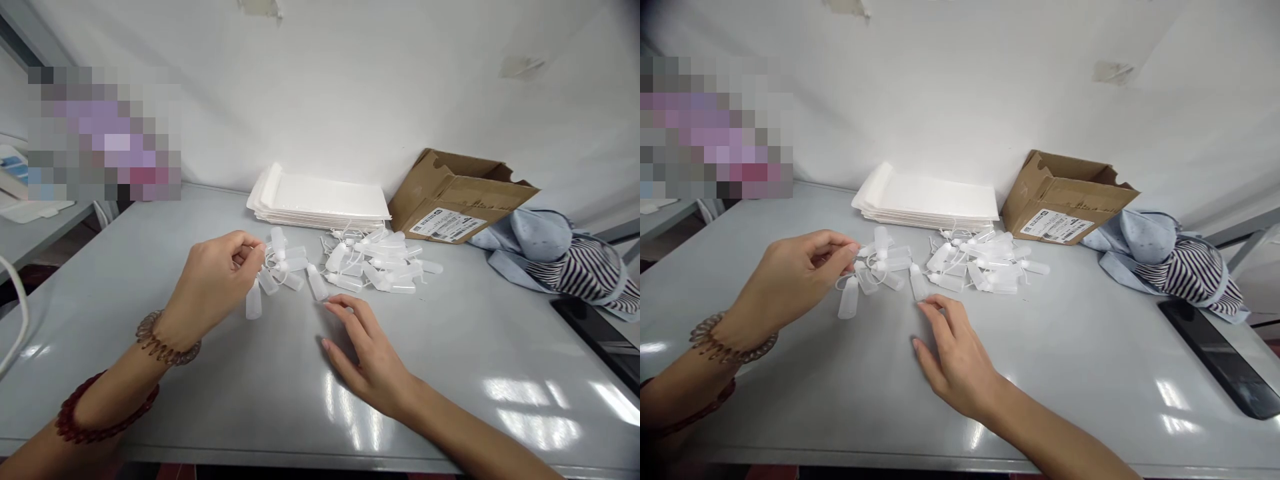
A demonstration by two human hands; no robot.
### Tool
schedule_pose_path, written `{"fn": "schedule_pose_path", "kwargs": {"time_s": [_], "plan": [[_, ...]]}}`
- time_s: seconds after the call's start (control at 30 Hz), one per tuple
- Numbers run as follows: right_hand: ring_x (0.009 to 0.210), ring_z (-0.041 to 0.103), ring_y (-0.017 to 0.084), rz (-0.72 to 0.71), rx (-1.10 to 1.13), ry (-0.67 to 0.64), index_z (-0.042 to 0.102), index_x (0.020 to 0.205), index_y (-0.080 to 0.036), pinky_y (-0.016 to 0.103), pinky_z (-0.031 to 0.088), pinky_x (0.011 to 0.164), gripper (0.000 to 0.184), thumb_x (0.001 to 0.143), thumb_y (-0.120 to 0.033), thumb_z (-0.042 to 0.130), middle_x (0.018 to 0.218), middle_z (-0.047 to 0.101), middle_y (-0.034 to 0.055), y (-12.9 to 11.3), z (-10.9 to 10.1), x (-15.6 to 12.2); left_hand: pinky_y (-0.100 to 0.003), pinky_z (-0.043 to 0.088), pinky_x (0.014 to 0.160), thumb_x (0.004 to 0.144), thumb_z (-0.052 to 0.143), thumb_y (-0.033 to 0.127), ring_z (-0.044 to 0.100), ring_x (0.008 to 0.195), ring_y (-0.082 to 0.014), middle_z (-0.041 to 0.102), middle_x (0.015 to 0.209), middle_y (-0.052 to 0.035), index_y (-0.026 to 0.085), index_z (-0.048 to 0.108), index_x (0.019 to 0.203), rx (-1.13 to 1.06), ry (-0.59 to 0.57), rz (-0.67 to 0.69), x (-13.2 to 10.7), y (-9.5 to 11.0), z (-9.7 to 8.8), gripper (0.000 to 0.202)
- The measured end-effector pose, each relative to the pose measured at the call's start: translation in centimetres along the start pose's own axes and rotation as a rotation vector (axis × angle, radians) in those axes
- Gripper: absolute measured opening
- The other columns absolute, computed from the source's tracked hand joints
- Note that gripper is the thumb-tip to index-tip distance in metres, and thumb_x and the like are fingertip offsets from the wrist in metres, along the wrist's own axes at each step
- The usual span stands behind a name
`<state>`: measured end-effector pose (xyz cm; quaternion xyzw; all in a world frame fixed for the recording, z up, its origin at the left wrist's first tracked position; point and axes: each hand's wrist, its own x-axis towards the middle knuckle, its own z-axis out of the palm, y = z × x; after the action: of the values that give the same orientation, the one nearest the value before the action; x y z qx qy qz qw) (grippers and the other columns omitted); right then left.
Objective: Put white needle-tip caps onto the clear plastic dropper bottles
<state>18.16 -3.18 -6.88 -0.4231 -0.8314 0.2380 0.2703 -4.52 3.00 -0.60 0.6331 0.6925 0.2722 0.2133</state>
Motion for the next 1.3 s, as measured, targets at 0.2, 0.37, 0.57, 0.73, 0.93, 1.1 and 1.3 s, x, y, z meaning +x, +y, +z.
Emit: {"fn": "schedule_pose_path", "kwargs": {"time_s": [0.2, 0.37, 0.57, 0.73, 0.93, 1.1, 1.3], "plan": [[0.113, 0.046, 0.026, -0.082, -0.103, 0.026, 0.037, 0.13, -0.014, 0.042, 0.048, 0.091, 0.043, 0.089, -0.018, 0.047, 0.125, 0.041, 0.0186, 0.3, -0.2, 0.7, -0.023, 0.043, 0.052, 0.081, 0.052, 0.031, 0.063, 0.063, -0.0172, 0.068, 0.067, 0.0015, 0.021, 0.066, 0.081, 0.011, 0.047, 0.032, -0.3, 0.2, 0.1, 0.017], [0.092, 0.051, 0.027, -0.129, -0.495, 0.024, 0.057, 0.112, -0.01, 0.04, 0.046, 0.074, 0.028, 0.091, -0.02, 0.043, 0.103, 0.055, 0.0184, -0.2, -0.6, 3.8, -0.024, 0.045, 0.057, 0.081, 0.052, 0.029, 0.063, 0.067, -0.0169, 0.07, 0.072, 0.001, 0.02, 0.066, 0.082, 0.025, 0.048, 0.086, -0.5, 0.4, 0.5, 0.017], [0.078, 0.051, 0.028, -0.045, -0.663, -0.042, 0.061, 0.099, -0.01, 0.038, 0.037, 0.066, 0.023, 0.09, -0.016, 0.042, 0.079, 0.061, 0.0158, -0.4, 0.6, 7.4, -0.024, 0.045, 0.058, 0.083, 0.051, 0.032, 0.06, 0.06, -0.0154, 0.068, 0.065, 0.0018, 0.02, 0.064, 0.08, 0.043, 0.01, 0.149, -0.6, 0.2, 0.9, 0.018], [0.074, 0.056, 0.025, 0.003, -0.551, -0.019, 0.06, 0.09, -0.012, 0.035, 0.041, 0.067, 0.016, 0.088, -0.014, 0.044, 0.077, 0.064, 0.0124, 0.4, 0.3, 8.3, -0.025, 0.044, 0.056, 0.085, 0.049, 0.031, 0.058, 0.058, -0.0146, 0.069, 0.067, 0.0015, 0.02, 0.063, 0.082, 0.038, -0.026, 0.189, -1.0, 0.2, 1.3, 0.019], [0.073, 0.059, 0.017, 0.166, 0.002, 0.171, 0.052, 0.109, -0.018, 0.026, 0.043, 0.061, 0.021, 0.094, -0.029, 0.044, 0.083, 0.068, 0.0055, 0.0, -3.5, 6.0, -0.025, 0.044, 0.057, 0.086, 0.05, 0.032, 0.056, 0.056, -0.0135, 0.065, 0.064, 0.0024, 0.019, 0.063, 0.085, 0.0, -0.034, 0.21, -1.3, 0.5, 1.4, 0.018], [0.072, 0.054, 0.015, 0.379, 0.627, 0.173, 0.051, 0.108, -0.024, 0.028, 0.04, 0.069, 0.022, 0.094, -0.039, 0.044, 0.079, 0.065, 0.0011, 0.6, -4.5, 2.3, -0.026, 0.049, 0.064, 0.09, 0.046, 0.042, 0.062, 0.066, -0.0147, 0.067, 0.072, 0.0009, 0.019, 0.056, 0.112, -0.254, -0.396, 0.188, -1.7, 1.2, 1.3, 0.034], [0.073, 0.05, 0.014, 0.433, 0.791, 0.145, 0.051, 0.106, -0.026, 0.028, 0.038, 0.071, 0.021, 0.092, -0.042, 0.048, 0.08, 0.064, 0.0, 1.0, -4.2, 1.0, -0.024, 0.051, 0.064, 0.091, 0.045, 0.043, 0.062, 0.066, -0.0131, 0.067, 0.076, 0.0003, 0.02, 0.057, 0.108, -0.386, -0.621, 0.159, -2.3, 1.7, 1.9, 0.031]]}}
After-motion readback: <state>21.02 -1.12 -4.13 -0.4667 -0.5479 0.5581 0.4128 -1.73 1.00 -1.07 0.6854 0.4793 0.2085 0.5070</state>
